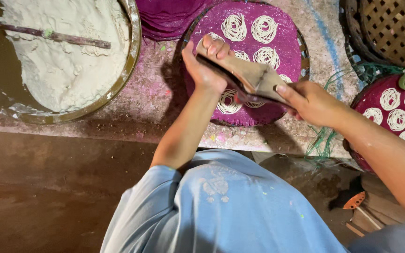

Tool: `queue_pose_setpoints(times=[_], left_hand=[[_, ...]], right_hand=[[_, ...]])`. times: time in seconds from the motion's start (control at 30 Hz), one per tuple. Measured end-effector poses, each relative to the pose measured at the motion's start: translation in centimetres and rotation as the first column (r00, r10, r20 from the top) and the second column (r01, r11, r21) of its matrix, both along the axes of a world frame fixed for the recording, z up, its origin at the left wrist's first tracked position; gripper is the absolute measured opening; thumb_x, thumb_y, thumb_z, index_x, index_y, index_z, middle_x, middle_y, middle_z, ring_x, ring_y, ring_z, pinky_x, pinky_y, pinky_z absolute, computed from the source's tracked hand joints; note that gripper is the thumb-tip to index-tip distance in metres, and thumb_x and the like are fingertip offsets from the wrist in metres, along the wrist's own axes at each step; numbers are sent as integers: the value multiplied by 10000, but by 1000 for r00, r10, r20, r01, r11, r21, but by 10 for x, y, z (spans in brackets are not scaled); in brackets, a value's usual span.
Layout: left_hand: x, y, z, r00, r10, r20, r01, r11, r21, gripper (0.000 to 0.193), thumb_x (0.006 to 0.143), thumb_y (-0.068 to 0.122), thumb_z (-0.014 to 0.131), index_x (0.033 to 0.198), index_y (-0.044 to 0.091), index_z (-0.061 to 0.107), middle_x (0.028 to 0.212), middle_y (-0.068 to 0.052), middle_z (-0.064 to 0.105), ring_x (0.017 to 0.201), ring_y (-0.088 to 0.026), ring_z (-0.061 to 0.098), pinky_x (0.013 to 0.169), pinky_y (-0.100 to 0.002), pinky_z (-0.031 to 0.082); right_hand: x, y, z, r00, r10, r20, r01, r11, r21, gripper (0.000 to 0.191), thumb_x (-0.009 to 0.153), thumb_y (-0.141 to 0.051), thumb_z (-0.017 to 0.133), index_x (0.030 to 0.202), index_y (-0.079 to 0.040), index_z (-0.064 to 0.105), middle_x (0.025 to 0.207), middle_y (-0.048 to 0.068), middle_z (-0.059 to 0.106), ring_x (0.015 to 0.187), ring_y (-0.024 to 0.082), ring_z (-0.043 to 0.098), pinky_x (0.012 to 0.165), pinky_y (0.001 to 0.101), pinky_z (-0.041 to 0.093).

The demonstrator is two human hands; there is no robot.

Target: The person presses rice dough through a handheld wooden noodle press, squeezing the handle to extrude strands in circular nests onto round pink trays. They reload dough into the press from a large basin, place each finished nest on the trays, and cover completed trays with a cloth.

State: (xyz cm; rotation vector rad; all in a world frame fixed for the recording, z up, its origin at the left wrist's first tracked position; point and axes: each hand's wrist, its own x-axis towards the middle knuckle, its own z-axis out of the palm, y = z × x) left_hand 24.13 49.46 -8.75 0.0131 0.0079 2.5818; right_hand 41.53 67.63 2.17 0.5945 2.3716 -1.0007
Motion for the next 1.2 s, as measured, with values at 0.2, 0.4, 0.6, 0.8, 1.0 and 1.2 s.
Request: queue_pose_setpoints(times=[0.2,0.4,0.6,0.8,1.0,1.2], left_hand=[[-15,-8,20,981,-158,113,178,966,-189,537,955,552,263,858,71,480,876,-79,596,907,-227,557,968,-347,434],[3,-26,-31,704,-709,-24,306,334,-891,653,1070,544,116,1335,94,508,988,-77,672,569,-103,445,437,-248,243],[7,-19,-91,650,-758,-47,239,262,-935,715,1058,576,155,1567,105,330,1077,-78,757,500,-69,313,448,-232,257],[20,-58,-62,87,-713,-696,-800,366,-475,681,1010,69,373,1645,45,127,1250,-107,737,942,-251,679,790,-349,556],[-8,-78,-3,222,-950,-219,-816,-58,-575,633,996,214,561,1572,128,313,998,-145,755,739,-303,725,688,-433,586],[-156,-10,-2,340,-598,-726,-940,-231,-250,471,972,56,624,1427,29,506,1375,-224,588,1263,-400,582,1089,-454,502]], right_hand=[[-1,5,-13,995,-41,-86,34,996,-80,629,1020,-575,435,814,-22,652,623,52,612,540,141,576,518,336,472],[15,17,-24,989,-69,-130,46,984,-173,540,1030,-507,465,809,-45,633,620,31,577,539,134,538,512,325,446],[17,17,-59,961,-140,-239,80,966,-244,506,1043,-492,471,879,-34,607,644,36,582,551,130,563,523,309,467],[28,30,-86,884,-297,-360,191,934,-301,541,1049,-525,444,945,-26,625,665,26,607,581,144,586,536,314,480],[65,32,-98,735,-518,-438,200,783,-589,769,1041,-725,344,1035,-3,609,761,69,587,644,171,568,578,323,448],[82,12,-116,547,-736,-400,130,547,-827,924,1004,-852,374,1272,17,537,827,66,537,772,204,510,730,369,416]])
